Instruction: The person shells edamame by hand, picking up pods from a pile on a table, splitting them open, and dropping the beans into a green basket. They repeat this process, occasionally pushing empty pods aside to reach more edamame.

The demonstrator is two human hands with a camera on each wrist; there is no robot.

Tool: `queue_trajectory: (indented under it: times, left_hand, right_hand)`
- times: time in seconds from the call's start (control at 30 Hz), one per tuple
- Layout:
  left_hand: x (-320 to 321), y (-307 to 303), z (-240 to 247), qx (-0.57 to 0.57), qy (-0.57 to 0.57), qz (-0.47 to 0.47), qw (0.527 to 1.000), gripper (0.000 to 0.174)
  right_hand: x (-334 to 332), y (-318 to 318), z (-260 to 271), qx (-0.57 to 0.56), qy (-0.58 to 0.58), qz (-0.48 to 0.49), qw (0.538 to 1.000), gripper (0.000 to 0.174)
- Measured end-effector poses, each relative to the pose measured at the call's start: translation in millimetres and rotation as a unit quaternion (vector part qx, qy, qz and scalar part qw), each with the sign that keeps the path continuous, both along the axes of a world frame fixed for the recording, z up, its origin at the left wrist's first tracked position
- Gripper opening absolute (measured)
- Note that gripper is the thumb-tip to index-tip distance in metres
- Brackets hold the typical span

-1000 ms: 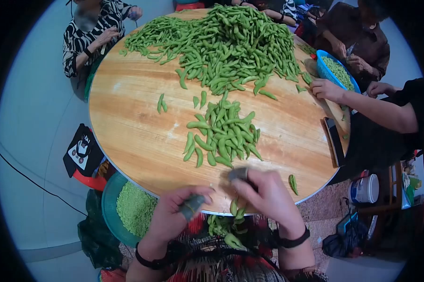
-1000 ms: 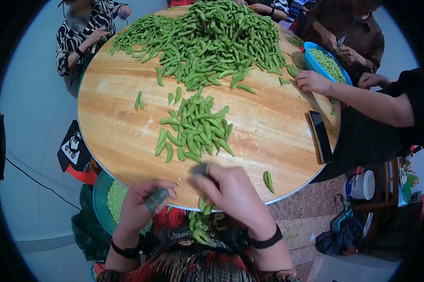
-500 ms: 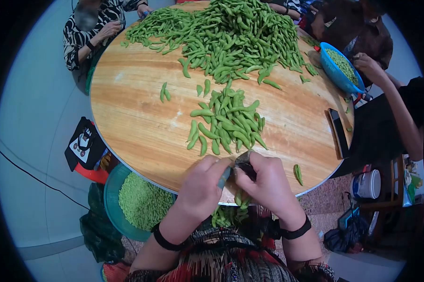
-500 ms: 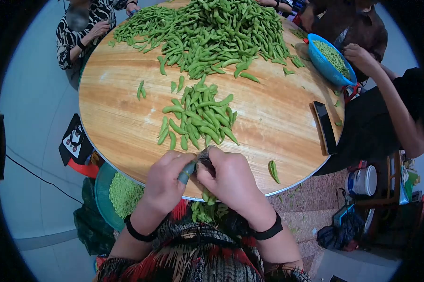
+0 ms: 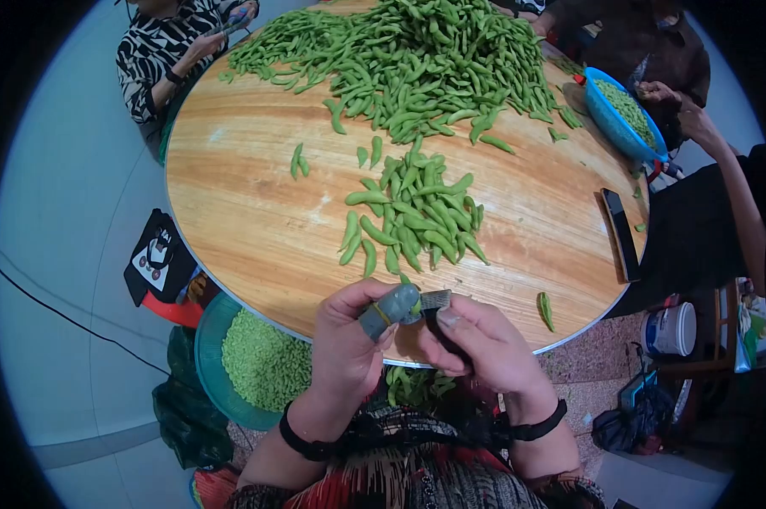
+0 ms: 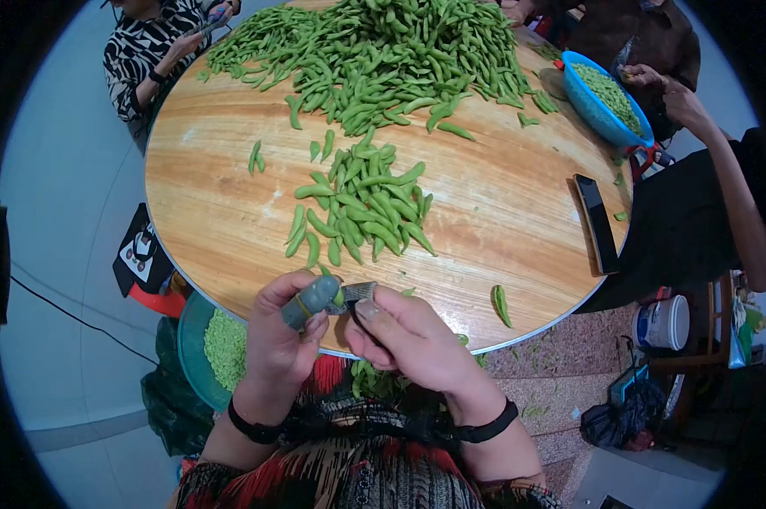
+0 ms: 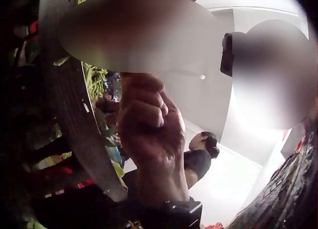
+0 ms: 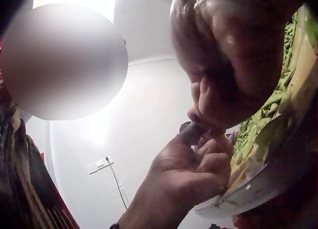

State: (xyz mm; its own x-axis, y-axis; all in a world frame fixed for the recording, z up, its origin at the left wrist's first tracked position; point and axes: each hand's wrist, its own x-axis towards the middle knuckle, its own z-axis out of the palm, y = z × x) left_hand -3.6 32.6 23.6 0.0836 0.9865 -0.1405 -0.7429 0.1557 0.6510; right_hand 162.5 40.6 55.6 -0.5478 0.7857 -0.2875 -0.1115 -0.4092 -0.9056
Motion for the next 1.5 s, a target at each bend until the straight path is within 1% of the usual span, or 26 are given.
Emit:
queue_trajectory:
  times: [0.17, 0.23, 0.3, 0.37, 0.43, 0.47, 0.5, 0.53, 0.6, 0.7, 0.77, 0.8, 0.83, 0.9, 0.97, 1.03, 1.1, 1.13, 1.2, 1.23, 1.27, 1.3, 1.33, 1.37, 1.43, 1.5]
  left_hand:
    - [1, -3, -7, 0.078, 0.092, 0.015, 0.993, 0.016]
    - [-5, -4, -14, 0.061, -0.008, -0.022, 0.998, 0.021]
    - [-9, -5, -12, 0.067, -0.053, -0.057, 0.995, 0.023]
    - [-12, -7, -8, 0.074, -0.098, -0.091, 0.988, 0.026]
    - [-13, -13, -5, 0.062, 0.009, -0.056, 0.996, 0.025]
    - [-11, -15, -3, 0.061, 0.008, -0.055, 0.997, 0.025]
    - [-8, -16, -1, 0.075, 0.122, -0.024, 0.989, 0.026]
    - [-7, -17, 0, 0.087, 0.234, 0.008, 0.968, 0.026]
    - [-9, -20, -1, 0.075, 0.239, 0.028, 0.968, 0.028]
    - [-15, -21, 2, 0.028, 0.221, 0.054, 0.973, 0.029]
    - [-20, -19, 1, -0.004, 0.201, 0.058, 0.978, 0.028]
    - [-22, -17, -2, -0.016, 0.167, 0.086, 0.982, 0.027]
    - [-24, -16, -4, -0.026, 0.132, 0.113, 0.984, 0.026]
    - [-28, -19, -3, 0.016, 0.198, 0.070, 0.978, 0.027]
    - [-33, -21, 1, 0.059, 0.261, 0.026, 0.963, 0.027]
    - [-36, -21, 6, 0.036, 0.290, -0.094, 0.952, 0.025]
    - [-39, -18, 1, 0.045, 0.290, -0.076, 0.953, 0.031]
    - [-39, -17, 0, 0.053, 0.291, -0.057, 0.954, 0.037]
    - [-33, -14, 9, 0.032, 0.262, -0.039, 0.964, 0.040]
    - [-29, -14, 11, 0.007, 0.232, -0.020, 0.972, 0.043]
    - [-25, -14, 6, 0.004, 0.232, -0.019, 0.973, 0.043]
    - [-20, -12, -2, 0.026, 0.125, -0.027, 0.991, 0.043]
    - [-16, -11, -8, 0.049, 0.016, -0.035, 0.998, 0.044]
    - [-11, -12, -9, 0.048, 0.016, -0.036, 0.998, 0.044]
    - [-3, -13, -10, 0.034, 0.058, 0.031, 0.997, 0.035]
    - [-8, -13, -6, 0.033, 0.019, 0.008, 0.999, 0.033]
  right_hand:
    - [-4, -3, -3, 0.030, -0.043, -0.023, 0.998, 0.024]
    - [-6, -4, -3, 0.042, -0.061, -0.032, 0.997, 0.023]
    - [-9, -7, -3, -0.071, 0.036, -0.039, 0.996, 0.020]
    - [-12, -8, 1, -0.124, 0.054, -0.044, 0.990, 0.020]
    - [-18, -10, -2, -0.177, 0.073, -0.050, 0.980, 0.021]
    - [-22, -11, -9, -0.025, -0.025, -0.063, 0.997, 0.021]
    - [-24, -12, -13, 0.128, -0.121, -0.073, 0.982, 0.022]
    - [-26, -11, -12, 0.128, -0.121, -0.072, 0.982, 0.022]
    - [-27, -6, -8, -0.014, -0.058, -0.075, 0.995, 0.024]
    - [-26, 5, -9, 0.010, -0.067, -0.027, 0.997, 0.024]
    - [-26, 22, -14, 0.084, -0.111, 0.004, 0.990, 0.023]
    - [-31, 30, -17, 0.313, -0.295, -0.059, 0.901, 0.022]
    - [-38, 35, -16, 0.512, -0.450, -0.117, 0.723, 0.021]
    - [-47, 35, -13, 0.493, -0.515, -0.079, 0.697, 0.022]
    - [-53, 36, -21, 0.519, -0.583, -0.025, 0.624, 0.025]
    - [-51, 34, -18, 0.525, -0.585, 0.004, 0.618, 0.026]
    - [-47, 34, -21, 0.492, -0.574, -0.009, 0.655, 0.015]
    - [-43, 33, -20, 0.493, -0.574, -0.010, 0.654, 0.015]
    - [-32, 28, -17, 0.477, -0.487, -0.089, 0.726, 0.021]
    - [-28, 24, -13, 0.477, -0.487, -0.086, 0.727, 0.021]
    - [-25, 18, -6, 0.405, -0.390, -0.106, 0.820, 0.021]
    - [-22, 13, -3, 0.324, -0.284, -0.125, 0.894, 0.022]
    - [-20, 8, -8, 0.310, -0.230, -0.105, 0.917, 0.018]
    - [-20, 3, -7, 0.309, -0.230, -0.106, 0.917, 0.018]
    - [-22, -6, 1, 0.161, -0.147, -0.092, 0.972, 0.015]
    - [-16, -7, -4, 0.155, -0.106, -0.068, 0.980, 0.016]
